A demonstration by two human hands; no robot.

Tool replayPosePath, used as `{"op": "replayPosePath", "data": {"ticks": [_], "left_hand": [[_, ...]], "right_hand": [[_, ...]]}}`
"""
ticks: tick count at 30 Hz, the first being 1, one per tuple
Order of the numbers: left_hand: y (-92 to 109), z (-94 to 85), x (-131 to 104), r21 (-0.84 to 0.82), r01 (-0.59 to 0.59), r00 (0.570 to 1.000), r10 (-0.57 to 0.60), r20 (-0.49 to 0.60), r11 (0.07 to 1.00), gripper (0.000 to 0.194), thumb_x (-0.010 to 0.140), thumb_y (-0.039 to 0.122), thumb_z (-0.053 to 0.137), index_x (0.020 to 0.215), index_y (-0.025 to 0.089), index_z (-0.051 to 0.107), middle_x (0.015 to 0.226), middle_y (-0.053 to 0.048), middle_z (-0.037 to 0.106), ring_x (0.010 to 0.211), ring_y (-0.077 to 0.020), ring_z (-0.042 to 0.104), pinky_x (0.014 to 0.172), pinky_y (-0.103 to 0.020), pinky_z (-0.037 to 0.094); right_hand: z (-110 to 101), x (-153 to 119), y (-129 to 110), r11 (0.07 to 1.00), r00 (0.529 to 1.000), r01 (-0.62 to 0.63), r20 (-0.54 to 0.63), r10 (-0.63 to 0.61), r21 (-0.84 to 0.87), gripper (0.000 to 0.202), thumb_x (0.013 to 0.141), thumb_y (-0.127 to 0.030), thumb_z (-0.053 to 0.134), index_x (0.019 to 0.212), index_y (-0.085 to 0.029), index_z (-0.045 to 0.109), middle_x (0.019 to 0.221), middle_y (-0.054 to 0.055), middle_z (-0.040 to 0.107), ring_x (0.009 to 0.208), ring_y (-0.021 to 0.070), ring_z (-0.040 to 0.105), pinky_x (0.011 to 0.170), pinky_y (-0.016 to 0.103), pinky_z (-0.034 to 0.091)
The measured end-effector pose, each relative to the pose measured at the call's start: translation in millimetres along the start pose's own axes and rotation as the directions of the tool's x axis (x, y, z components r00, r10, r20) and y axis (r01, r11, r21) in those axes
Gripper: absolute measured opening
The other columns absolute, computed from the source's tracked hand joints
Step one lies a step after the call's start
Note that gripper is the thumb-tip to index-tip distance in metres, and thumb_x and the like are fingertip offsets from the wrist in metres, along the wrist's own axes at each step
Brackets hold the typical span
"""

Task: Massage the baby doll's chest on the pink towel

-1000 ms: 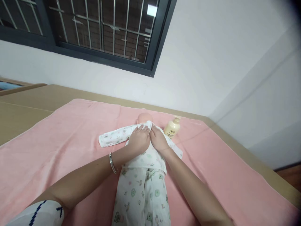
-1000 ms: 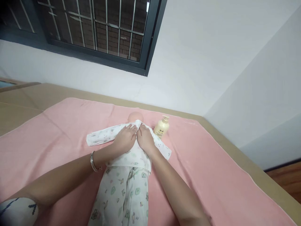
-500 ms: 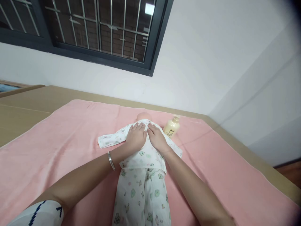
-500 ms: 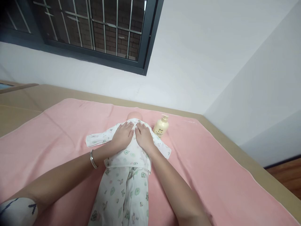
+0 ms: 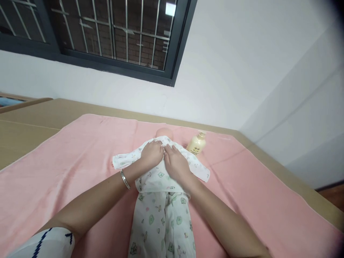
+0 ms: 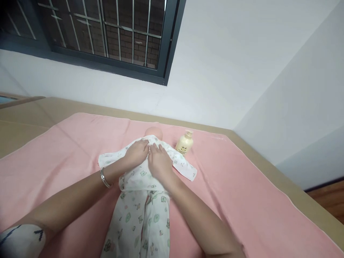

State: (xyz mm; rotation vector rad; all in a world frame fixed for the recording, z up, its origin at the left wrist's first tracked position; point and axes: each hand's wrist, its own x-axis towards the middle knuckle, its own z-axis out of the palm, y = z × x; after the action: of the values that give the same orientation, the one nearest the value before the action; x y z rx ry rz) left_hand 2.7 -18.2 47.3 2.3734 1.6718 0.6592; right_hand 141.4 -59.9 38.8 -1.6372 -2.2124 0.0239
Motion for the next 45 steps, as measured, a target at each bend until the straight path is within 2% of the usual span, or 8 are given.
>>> {"op": "replayPosePath", "data": {"ticks": [5, 13, 18, 22, 29, 36, 41, 45], "left_hand": [[15, -10.6, -14, 0.053, -0.063, 0.997, 0.06, 0.043, 0.997, 0.031, 0.092, 0.017, 0.039, 0.107, 0.012, 0.065, 0.117, -0.014, 0.07, 0.113, -0.0262, 0.063, 0.101, -0.036, 0.046], [1, -7.4, 0, -0.045, -0.06, 0.997, 0.062, 0.043, 0.997, 0.037, 0.096, 0.015, 0.031, 0.106, 0.012, 0.066, 0.115, -0.013, 0.07, 0.108, -0.0232, 0.066, 0.097, -0.033, 0.049], [22, -1.9, -18, 0.151, -0.155, 0.988, 0.157, -0.001, 0.976, 0.032, 0.09, 0.01, 0.041, 0.11, 0.006, 0.066, 0.115, -0.019, 0.069, 0.114, -0.0278, 0.063, 0.106, -0.039, 0.043], [25, 2.0, -22, 0.144, -0.195, 0.98, 0.197, 0.004, 0.97, 0.031, 0.088, 0.009, 0.042, 0.105, 0.01, 0.068, 0.113, -0.017, 0.07, 0.112, -0.0264, 0.064, 0.107, -0.038, 0.043], [-2, 25.4, -2, 0.034, -0.145, 0.976, 0.149, -0.156, 0.989, 0.037, 0.095, 0.017, 0.033, 0.112, 0.007, 0.064, 0.123, -0.02, 0.066, 0.127, -0.0299, 0.055, 0.113, -0.046, 0.038], [-1, 40.0, -3, -0.035, -0.078, 0.98, 0.07, -0.187, 0.996, 0.046, 0.098, 0.024, 0.03, 0.136, 0.007, 0.051, 0.145, -0.017, 0.053, 0.14, -0.0302, 0.043, 0.118, -0.049, 0.031], [1, 33.6, -5, 0.051, -0.083, 0.98, 0.091, -0.176, 0.995, 0.045, 0.098, 0.023, 0.031, 0.134, 0.007, 0.054, 0.143, -0.017, 0.056, 0.137, -0.0294, 0.046, 0.116, -0.046, 0.034], [11, 29.3, -16, 0.175, -0.09, 0.985, 0.114, -0.132, 0.98, 0.043, 0.096, 0.021, 0.037, 0.127, 0.001, 0.058, 0.134, -0.026, 0.059, 0.13, -0.0335, 0.052, 0.106, -0.046, 0.042]], "right_hand": [[-4, 24, 24, 0.99, 0.996, -0.089, 0.041, 0.085, 0.109, 0.051, 0.103, -0.029, 0.029, 0.145, -0.005, 0.045, 0.153, 0.016, 0.042, 0.144, 0.0246, 0.037, 0.121, 0.042, 0.026], [-10, -6, -13, 0.997, 0.999, -0.004, 0.053, 0.008, -0.073, 0.048, 0.1, -0.024, 0.034, 0.138, -0.003, 0.054, 0.144, 0.02, 0.051, 0.14, 0.0291, 0.042, 0.119, 0.042, 0.027], [-1, 21, 24, 0.992, 0.999, -0.026, 0.033, 0.022, 0.121, 0.046, 0.103, -0.03, 0.03, 0.137, -0.011, 0.054, 0.15, 0.015, 0.046, 0.142, 0.0238, 0.039, 0.118, 0.04, 0.029], [6, 26, 31, 0.991, 0.995, -0.094, 0.051, 0.09, 0.097, 0.048, 0.102, -0.03, 0.031, 0.139, -0.007, 0.05, 0.152, 0.019, 0.041, 0.144, 0.0286, 0.034, 0.119, 0.048, 0.025], [-3, 1, -3, 0.999, 0.997, -0.047, 0.067, 0.047, -0.003, 0.051, 0.099, -0.023, 0.034, 0.143, -0.004, 0.048, 0.149, 0.019, 0.046, 0.144, 0.0314, 0.036, 0.12, 0.045, 0.026], [13, 23, 29, 0.984, 0.998, -0.067, 0.01, 0.066, 0.167, 0.055, 0.1, -0.031, 0.032, 0.148, -0.005, 0.042, 0.155, 0.018, 0.038, 0.147, 0.0295, 0.03, 0.122, 0.05, 0.021], [19, 23, 32, 0.988, 0.998, -0.061, -0.014, 0.064, 0.145, 0.055, 0.101, -0.031, 0.032, 0.148, -0.006, 0.041, 0.155, 0.017, 0.038, 0.146, 0.0291, 0.03, 0.122, 0.049, 0.019], [13, 24, 34, 0.99, 0.999, -0.033, -0.008, 0.035, 0.138, 0.051, 0.1, -0.033, 0.037, 0.145, -0.01, 0.047, 0.152, 0.015, 0.043, 0.144, 0.0259, 0.035, 0.121, 0.045, 0.021]]}}
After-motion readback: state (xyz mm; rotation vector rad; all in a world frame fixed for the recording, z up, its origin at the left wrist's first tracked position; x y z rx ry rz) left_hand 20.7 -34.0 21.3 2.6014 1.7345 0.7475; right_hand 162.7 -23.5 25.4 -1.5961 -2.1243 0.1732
